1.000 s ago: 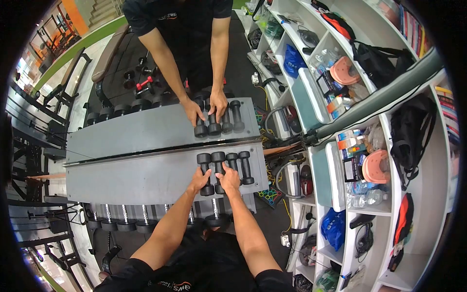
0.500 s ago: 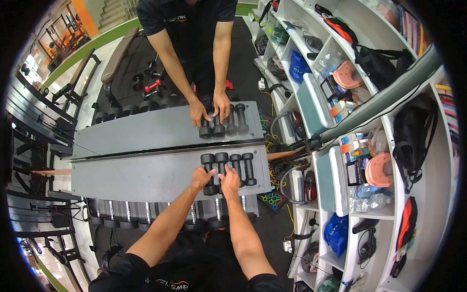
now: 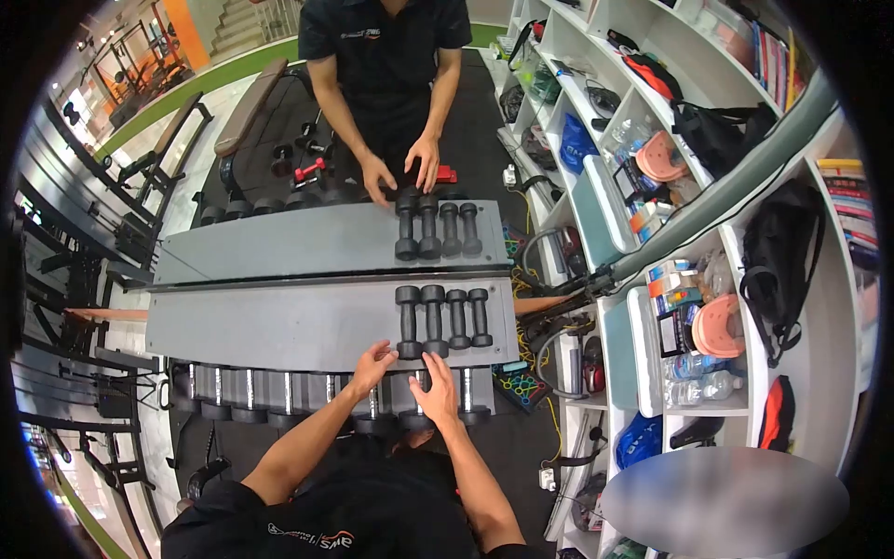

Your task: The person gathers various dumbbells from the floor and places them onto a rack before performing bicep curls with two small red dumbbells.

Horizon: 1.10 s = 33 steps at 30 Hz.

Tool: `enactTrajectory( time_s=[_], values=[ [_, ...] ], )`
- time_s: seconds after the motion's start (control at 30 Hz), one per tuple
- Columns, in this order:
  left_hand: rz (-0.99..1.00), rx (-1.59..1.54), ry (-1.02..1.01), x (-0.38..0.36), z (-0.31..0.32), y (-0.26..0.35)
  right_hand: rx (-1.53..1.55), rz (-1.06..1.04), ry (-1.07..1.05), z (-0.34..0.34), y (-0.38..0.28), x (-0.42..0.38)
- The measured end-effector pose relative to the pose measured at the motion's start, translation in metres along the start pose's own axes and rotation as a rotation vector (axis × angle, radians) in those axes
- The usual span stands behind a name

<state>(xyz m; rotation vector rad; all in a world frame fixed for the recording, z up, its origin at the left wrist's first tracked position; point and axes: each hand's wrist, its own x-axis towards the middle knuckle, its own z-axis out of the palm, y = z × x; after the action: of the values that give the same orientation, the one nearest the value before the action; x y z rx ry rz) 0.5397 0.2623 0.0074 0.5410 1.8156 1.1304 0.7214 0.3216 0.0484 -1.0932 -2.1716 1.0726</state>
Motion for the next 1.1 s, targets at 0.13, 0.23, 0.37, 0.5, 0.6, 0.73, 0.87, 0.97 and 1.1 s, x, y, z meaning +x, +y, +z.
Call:
enactTrajectory(
  time_s=[0.13,0.23,0.37,0.5,0.6,0.73,0.87,0.97,1.1],
  values=[
    [0.034,-0.014,-0.010,-0.044,-0.018,-0.009,0.076,-0.056,-0.083,-0.001,-0.015,-0.018],
    [0.023,-0.122,0.021,-0.069,-0.033,-0.026,0.099,-0.111,-0.195,0.001,-0.030,-0.027],
    [0.006,-0.326,0.049,-0.110,-0.060,-0.035,0.175,-0.151,-0.346,0.011,-0.051,-0.036],
    [-0.003,-0.362,0.113,-0.147,-0.088,-0.047,0.185,-0.221,-0.442,0.029,-0.069,-0.044],
    [0.040,-0.416,0.165,-0.178,-0.109,-0.058,0.203,-0.253,-0.529,0.050,-0.088,-0.053],
    [0.069,-0.500,0.280,-0.227,-0.141,-0.083,0.211,-0.293,-0.694,0.088,-0.114,-0.077],
    [0.061,-0.640,0.427,-0.285,-0.173,-0.124,0.230,-0.349,-0.876,0.127,-0.153,-0.111],
    [0.071,-0.696,0.549,-0.329,-0.192,-0.156,0.230,-0.389,-0.976,0.150,-0.190,-0.136],
    [0.083,-0.781,0.717,-0.384,-0.208,-0.201,0.168,-0.503,-1.085,0.188,-0.215,-0.171]
  ],
)
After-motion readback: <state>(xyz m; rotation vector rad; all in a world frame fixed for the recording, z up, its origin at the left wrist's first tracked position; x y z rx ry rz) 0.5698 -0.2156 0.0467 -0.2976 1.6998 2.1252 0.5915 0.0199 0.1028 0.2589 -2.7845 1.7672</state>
